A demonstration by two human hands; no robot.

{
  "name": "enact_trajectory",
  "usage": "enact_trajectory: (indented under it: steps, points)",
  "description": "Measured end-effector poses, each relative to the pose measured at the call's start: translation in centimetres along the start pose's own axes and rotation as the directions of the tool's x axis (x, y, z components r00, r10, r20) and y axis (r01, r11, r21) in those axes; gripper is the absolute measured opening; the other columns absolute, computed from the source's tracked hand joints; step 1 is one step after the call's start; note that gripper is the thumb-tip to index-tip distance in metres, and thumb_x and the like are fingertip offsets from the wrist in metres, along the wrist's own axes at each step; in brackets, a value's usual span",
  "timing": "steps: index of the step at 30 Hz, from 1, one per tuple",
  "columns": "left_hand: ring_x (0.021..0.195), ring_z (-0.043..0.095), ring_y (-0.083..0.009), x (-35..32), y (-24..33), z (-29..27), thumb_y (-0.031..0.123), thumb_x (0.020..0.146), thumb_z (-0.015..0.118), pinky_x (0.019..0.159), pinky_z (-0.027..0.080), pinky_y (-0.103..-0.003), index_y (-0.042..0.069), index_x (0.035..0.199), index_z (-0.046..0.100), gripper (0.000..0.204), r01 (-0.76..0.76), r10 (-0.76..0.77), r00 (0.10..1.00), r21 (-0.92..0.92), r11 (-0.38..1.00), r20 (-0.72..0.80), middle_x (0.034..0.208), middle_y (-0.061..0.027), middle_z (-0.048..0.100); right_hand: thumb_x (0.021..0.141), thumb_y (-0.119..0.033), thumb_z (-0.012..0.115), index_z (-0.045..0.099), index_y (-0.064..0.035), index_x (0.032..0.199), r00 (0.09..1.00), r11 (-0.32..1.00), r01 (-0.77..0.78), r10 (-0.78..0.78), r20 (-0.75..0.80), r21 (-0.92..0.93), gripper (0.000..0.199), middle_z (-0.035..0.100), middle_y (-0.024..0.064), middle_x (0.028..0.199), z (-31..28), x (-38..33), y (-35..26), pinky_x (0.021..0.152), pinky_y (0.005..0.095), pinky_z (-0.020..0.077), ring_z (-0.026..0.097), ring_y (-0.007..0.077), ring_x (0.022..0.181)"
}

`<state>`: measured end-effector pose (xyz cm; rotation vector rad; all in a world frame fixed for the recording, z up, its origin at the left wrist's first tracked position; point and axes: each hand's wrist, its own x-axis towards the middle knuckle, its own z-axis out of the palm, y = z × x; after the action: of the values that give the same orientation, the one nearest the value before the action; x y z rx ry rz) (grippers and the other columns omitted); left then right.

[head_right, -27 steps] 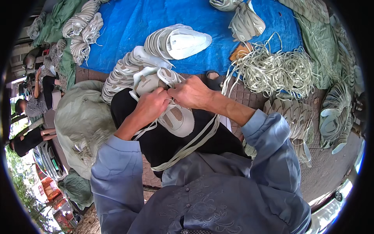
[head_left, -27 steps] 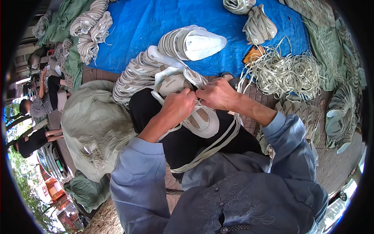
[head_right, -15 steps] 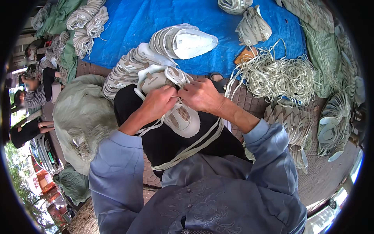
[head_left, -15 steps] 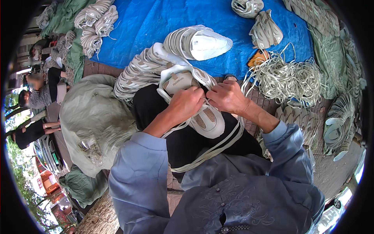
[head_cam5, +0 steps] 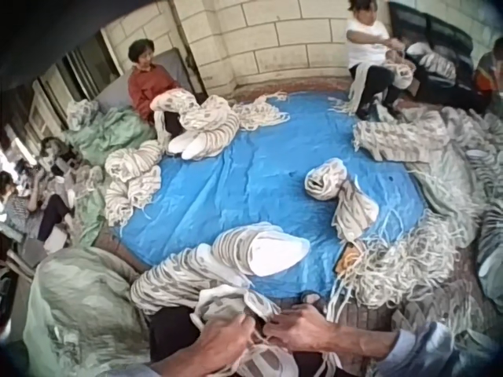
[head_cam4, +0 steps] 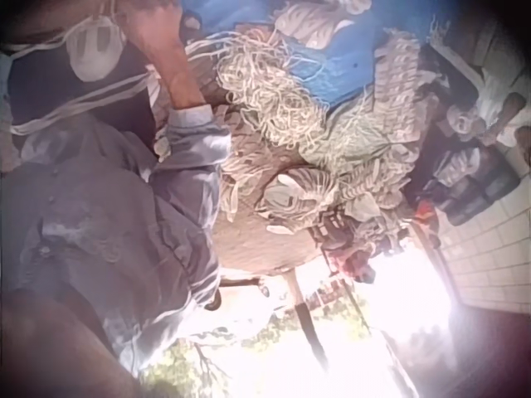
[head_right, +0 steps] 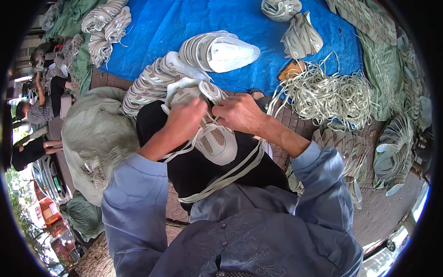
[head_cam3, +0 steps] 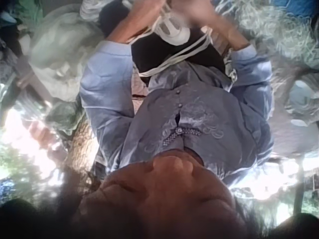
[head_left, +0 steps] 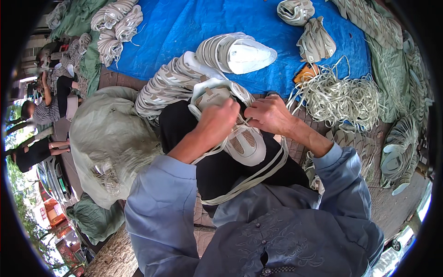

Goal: The person threads a long white shoelace through the eyelets of a white sneaker, pulling the lace tight and arranging it across the shoe's tongue. The person works on a single shoe, manipulating the lace with both hands to create a neat pattern.

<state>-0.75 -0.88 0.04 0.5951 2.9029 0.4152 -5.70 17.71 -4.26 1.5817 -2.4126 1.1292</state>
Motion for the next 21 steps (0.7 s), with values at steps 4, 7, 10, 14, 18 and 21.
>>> enact_trajectory:
  steps: [4,7,10,14,18,21]
  points:
    - [0.055,0.054,-0.0301,-0.6,-0.5,-1.1,0.007,0.081,0.051,0.049,0.044,-0.038,0.002,0.081,0.048,0.006,0.024,-0.072,0.974,-0.215,0.976,-0.216,0.071,-0.0123,0.051,0.063,-0.020,0.067,0.059,-0.0112,0.087,0.966,0.931,-0.240,0.201,0.162,0.277,0.027,0.059,0.0054,0.068,-0.2,0.0,-0.6,0.052,0.0327,0.0446,0.058,0.0213,0.058]
    - [0.053,0.056,-0.0223,-1.5,0.4,-0.8,0.005,0.082,0.049,0.049,0.045,-0.031,0.001,0.084,0.050,0.004,0.116,-0.222,0.958,-0.462,0.879,-0.181,0.072,-0.0113,0.055,0.064,-0.024,0.068,0.058,-0.0129,0.098,0.883,0.816,-0.450,0.345,0.319,0.364,0.037,0.060,0.0084,0.065,0.0,0.7,-1.1,0.054,0.0326,0.0447,0.059,0.0226,0.059]
    - [0.056,0.057,-0.0138,-2.2,1.6,0.2,0.003,0.082,0.050,0.051,0.045,-0.025,0.001,0.086,0.053,0.006,0.145,-0.343,0.911,-0.601,0.786,-0.228,0.072,-0.0087,0.058,0.065,-0.022,0.068,0.063,-0.0110,0.087,0.881,0.743,-0.474,0.393,0.264,0.473,0.025,0.056,0.0108,0.059,0.8,1.6,-1.7,0.052,0.0314,0.0433,0.057,0.0226,0.055]
    - [0.058,0.058,-0.0099,-2.5,2.4,0.9,0.005,0.083,0.051,0.053,0.046,-0.023,-0.001,0.087,0.056,0.009,0.189,-0.580,0.801,-0.856,0.482,-0.150,0.070,-0.0065,0.060,0.069,-0.011,0.068,0.064,-0.0002,0.073,0.875,0.664,-0.480,0.414,0.253,0.573,0.013,0.057,0.0045,0.059,0.4,2.9,-2.1,0.046,0.0234,0.0403,0.049,0.0068,0.051]
    - [0.067,0.058,-0.0107,-2.4,2.6,0.5,0.008,0.085,0.049,0.062,0.047,-0.023,-0.002,0.088,0.056,0.012,0.024,-0.690,0.720,-0.992,0.128,-0.071,0.075,-0.0067,0.061,0.069,-0.002,0.064,0.063,0.0008,0.069,0.791,0.362,-0.550,0.514,0.330,0.753,0.003,0.054,0.0029,0.057,-1.8,5.0,-2.6,0.040,0.0192,0.0356,0.046,0.0052,0.046]
    - [0.076,0.058,-0.0110,-2.1,2.9,-0.1,0.008,0.086,0.048,0.073,0.045,-0.023,-0.004,0.091,0.055,0.015,-0.106,-0.692,0.717,-0.994,0.010,-0.083,0.085,-0.0071,0.061,0.071,-0.003,0.063,0.062,0.0012,0.069,0.910,0.542,-0.360,0.383,0.158,0.759,0.004,0.055,0.0039,0.058,-2.7,7.8,-3.2,0.039,0.0191,0.0354,0.047,0.0050,0.046]
